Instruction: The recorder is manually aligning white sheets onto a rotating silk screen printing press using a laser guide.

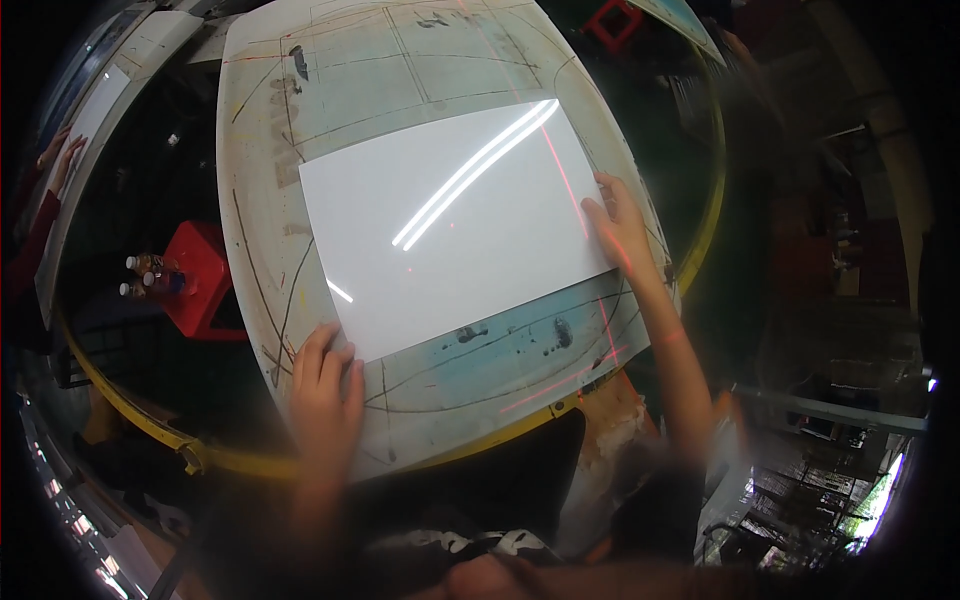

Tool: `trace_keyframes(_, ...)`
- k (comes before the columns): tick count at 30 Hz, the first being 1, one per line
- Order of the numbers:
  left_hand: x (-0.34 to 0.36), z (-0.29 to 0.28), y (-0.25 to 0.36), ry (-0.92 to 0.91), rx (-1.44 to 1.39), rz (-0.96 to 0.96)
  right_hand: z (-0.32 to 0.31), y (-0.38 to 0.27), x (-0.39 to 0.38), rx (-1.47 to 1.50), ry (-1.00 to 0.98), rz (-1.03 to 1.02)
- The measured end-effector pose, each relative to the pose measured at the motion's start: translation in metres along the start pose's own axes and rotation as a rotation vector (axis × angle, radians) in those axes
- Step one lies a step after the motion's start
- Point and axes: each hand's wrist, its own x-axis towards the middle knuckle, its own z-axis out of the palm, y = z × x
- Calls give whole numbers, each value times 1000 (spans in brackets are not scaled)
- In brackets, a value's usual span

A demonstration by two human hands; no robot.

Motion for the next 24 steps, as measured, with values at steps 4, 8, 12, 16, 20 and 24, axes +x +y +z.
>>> trace_keyframes(4,0,-1,0,-10,1,1,1,5,1,-5,-7,-64)
trace_keyframes(8,1,-2,1,-25,-3,-10,-1,7,3,34,-19,-84)
trace_keyframes(12,0,0,1,-26,8,-5,0,14,3,23,1,-116)
trace_keyframes(16,0,1,1,-15,22,14,1,21,5,-35,31,-143)
trace_keyframes(20,-1,-1,2,-37,42,-19,0,6,0,-170,71,-201)
trace_keyframes(24,-1,1,2,-32,62,-2,-1,6,2,-180,83,-191)
